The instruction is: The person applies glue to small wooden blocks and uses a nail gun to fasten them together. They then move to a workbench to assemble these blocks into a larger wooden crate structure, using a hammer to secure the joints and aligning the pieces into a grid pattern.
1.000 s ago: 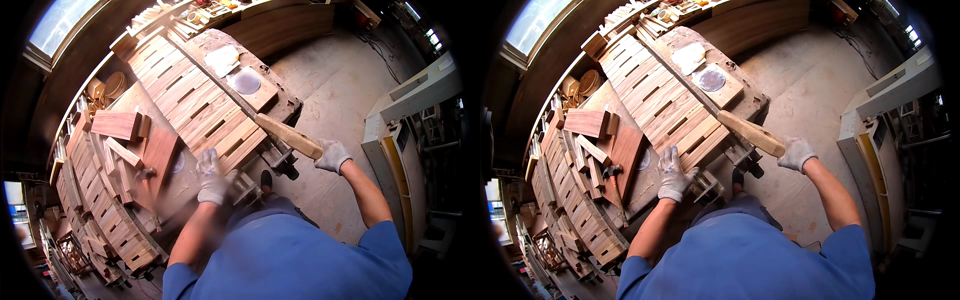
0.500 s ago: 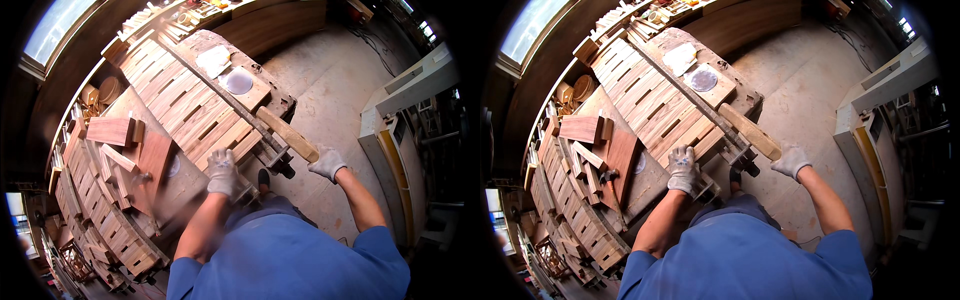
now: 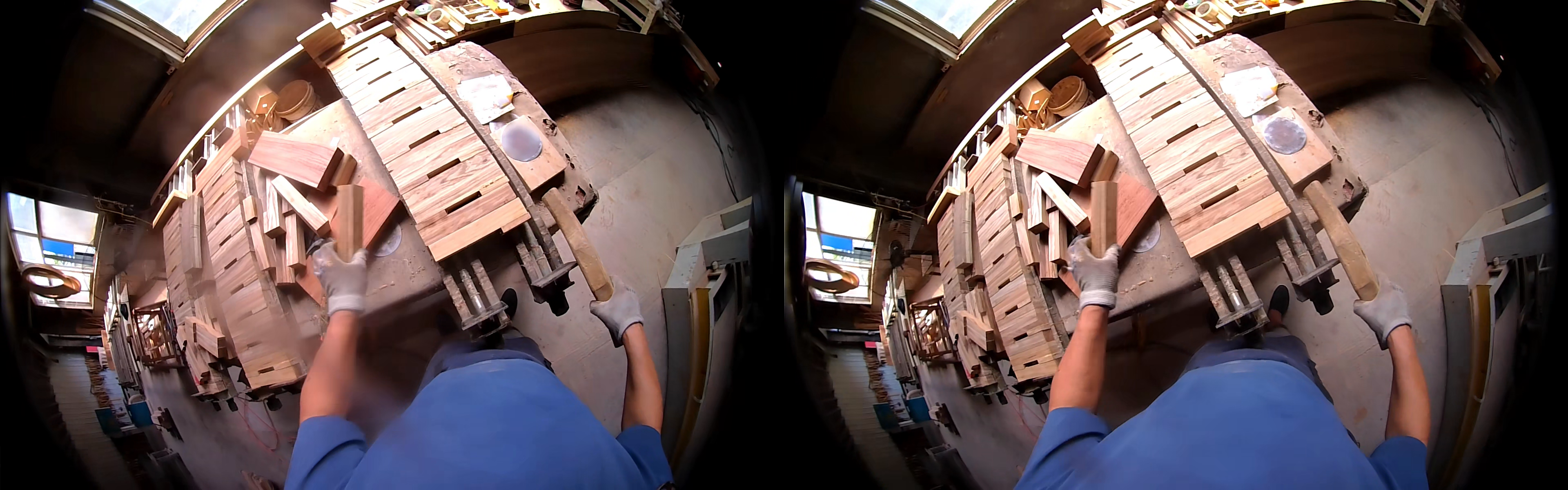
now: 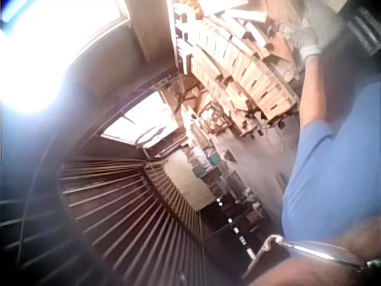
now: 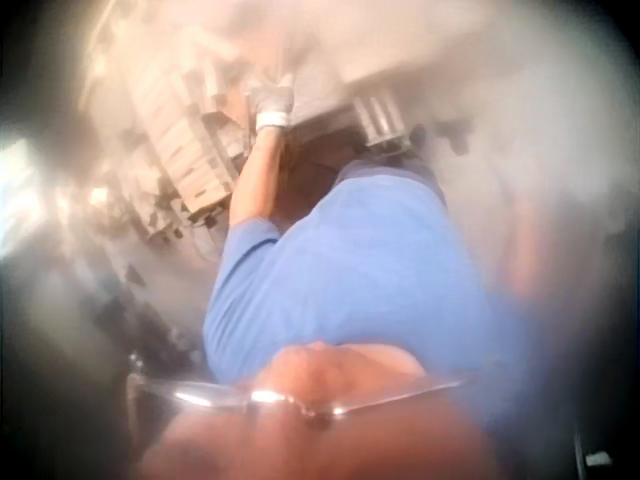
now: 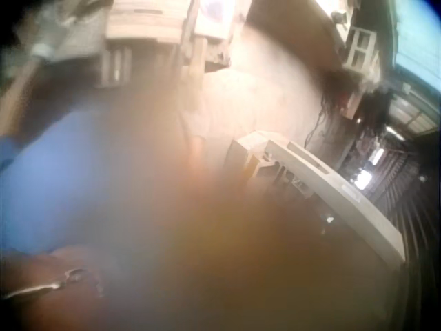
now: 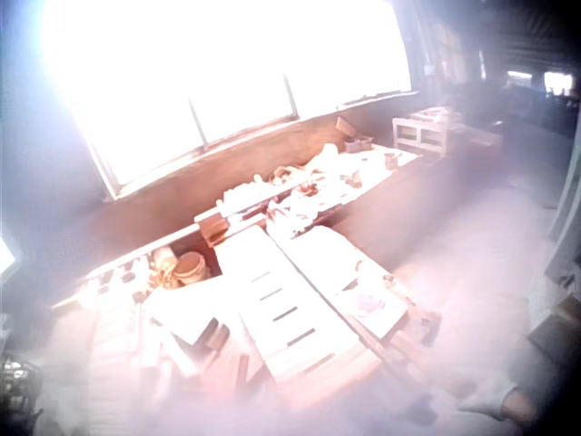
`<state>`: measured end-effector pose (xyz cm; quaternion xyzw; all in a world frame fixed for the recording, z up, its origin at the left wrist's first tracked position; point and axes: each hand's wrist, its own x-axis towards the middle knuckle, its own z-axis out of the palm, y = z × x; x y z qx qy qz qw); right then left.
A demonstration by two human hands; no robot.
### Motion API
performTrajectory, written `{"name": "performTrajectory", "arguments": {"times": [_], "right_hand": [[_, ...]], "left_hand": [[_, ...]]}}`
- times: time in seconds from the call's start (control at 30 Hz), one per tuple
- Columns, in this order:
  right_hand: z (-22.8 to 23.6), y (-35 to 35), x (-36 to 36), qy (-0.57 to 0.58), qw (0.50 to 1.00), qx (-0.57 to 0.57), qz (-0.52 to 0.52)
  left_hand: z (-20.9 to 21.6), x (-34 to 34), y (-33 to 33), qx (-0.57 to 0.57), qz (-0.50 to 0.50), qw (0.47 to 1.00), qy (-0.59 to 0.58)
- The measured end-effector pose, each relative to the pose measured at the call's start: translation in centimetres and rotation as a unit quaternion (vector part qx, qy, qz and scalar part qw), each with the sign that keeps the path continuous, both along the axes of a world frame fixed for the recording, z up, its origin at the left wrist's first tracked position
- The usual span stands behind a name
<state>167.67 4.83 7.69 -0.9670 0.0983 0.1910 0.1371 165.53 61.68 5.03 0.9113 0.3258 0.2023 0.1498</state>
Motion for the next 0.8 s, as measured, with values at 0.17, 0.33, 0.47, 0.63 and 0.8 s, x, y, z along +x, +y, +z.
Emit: {"name": "performTrajectory", "arguments": {"times": [0.17,0.33,0.47,0.63,0.8], "right_hand": [[0.8,0.5,0.4,0.028,0.999,-0.025,-0.01],[0.0,-0.6,0.0,0.025,0.999,-0.019,0.015],[2.6,1.1,0.4,0.03,0.999,-0.019,0.001],[2.5,1.0,0.6,0.072,0.997,-0.035,-0.005],[0.6,0.3,-0.2,0.03,0.999,-0.041,0.003]], "left_hand": [[4.2,0.6,12.6,-0.018,0.143,0.988,0.05],[1.1,3.5,6.1,0.036,-0.086,0.993,-0.076],[-3.8,4.5,-8.2,0.038,-0.345,0.937,-0.033],[-7.8,6.7,-18.4,0.09,-0.463,0.879,0.066],[-10.8,10.2,-19.6,0.268,-0.411,0.865,0.107]]}}
